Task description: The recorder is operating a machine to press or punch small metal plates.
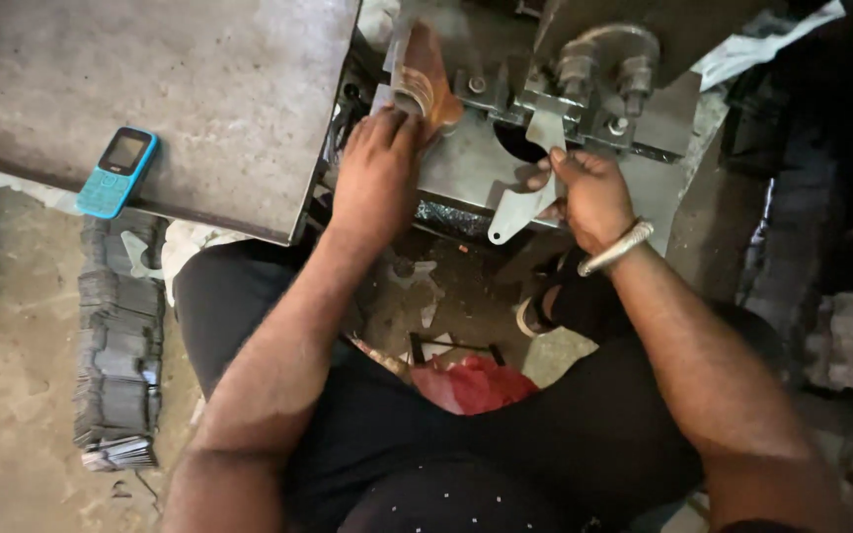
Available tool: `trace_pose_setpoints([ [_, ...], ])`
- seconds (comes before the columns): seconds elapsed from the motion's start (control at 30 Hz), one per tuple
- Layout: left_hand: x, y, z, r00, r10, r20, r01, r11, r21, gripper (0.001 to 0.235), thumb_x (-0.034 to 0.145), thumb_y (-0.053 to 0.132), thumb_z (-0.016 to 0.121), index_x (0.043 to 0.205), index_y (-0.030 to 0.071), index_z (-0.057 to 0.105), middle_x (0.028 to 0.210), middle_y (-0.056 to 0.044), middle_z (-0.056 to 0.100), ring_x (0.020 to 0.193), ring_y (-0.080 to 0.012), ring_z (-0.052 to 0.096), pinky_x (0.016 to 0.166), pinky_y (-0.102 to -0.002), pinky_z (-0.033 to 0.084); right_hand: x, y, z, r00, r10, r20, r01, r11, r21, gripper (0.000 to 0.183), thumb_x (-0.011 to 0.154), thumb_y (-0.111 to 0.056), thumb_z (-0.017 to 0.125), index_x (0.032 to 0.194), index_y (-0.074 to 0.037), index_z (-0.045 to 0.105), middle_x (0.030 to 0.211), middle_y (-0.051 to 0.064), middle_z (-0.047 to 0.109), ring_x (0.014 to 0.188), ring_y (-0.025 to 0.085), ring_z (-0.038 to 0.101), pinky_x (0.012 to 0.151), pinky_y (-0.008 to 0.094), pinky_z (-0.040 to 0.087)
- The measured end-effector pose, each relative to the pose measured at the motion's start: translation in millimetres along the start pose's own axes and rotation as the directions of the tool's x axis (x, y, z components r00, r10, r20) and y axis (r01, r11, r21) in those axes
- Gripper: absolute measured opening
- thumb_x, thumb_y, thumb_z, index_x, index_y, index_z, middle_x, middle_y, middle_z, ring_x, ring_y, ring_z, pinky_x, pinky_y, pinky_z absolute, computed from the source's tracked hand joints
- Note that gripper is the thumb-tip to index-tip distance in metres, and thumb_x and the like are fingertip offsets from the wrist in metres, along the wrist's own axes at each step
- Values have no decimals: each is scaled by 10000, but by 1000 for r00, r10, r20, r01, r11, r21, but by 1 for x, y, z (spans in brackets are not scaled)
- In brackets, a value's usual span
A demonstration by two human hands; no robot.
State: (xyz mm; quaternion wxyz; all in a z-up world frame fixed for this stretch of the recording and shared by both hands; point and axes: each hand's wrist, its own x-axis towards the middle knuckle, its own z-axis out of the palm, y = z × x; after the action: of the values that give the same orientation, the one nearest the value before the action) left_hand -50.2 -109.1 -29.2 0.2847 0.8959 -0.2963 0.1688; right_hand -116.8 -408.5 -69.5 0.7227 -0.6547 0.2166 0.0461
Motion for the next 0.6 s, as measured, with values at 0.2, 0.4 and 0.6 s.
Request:
trace_pose_setpoints([
  [0.2, 7, 12, -16, 998, 54, -19, -54, 998, -43, 341, 991, 86, 621, 1325, 14, 638, 1321, -222, 614, 1243, -435, 553, 1133, -511, 436, -13, -17, 6, 997, 62, 44, -62, 998, -2, 240, 1075, -289, 573, 1024, -75, 668, 889, 54, 745, 773, 160, 728, 590, 291, 562],
  [0.4, 8, 55, -43, 991, 107, 82, -74, 940, -334, 401, 945, 191, 755, 1297, 22, 665, 1273, -243, 599, 1179, -422, 570, 1005, -462, 483, -12, -6, 2, 993, 27, 117, -46, 985, 163, 209, 1083, -244, 579, 1031, -59, 659, 945, 75, 736, 836, 173, 735, 735, 319, 639],
  [0.6, -4, 78, 7, 929, 307, 205, -174, 854, -490, 397, 948, 177, 743, 1316, 48, 671, 1196, -175, 621, 1181, -372, 594, 1049, -447, 499, -44, -19, -18, 998, 22, 56, -24, 999, 37, 128, 1033, -139, 605, 1067, -44, 684, 974, 69, 743, 844, 177, 733, 754, 315, 653],
])
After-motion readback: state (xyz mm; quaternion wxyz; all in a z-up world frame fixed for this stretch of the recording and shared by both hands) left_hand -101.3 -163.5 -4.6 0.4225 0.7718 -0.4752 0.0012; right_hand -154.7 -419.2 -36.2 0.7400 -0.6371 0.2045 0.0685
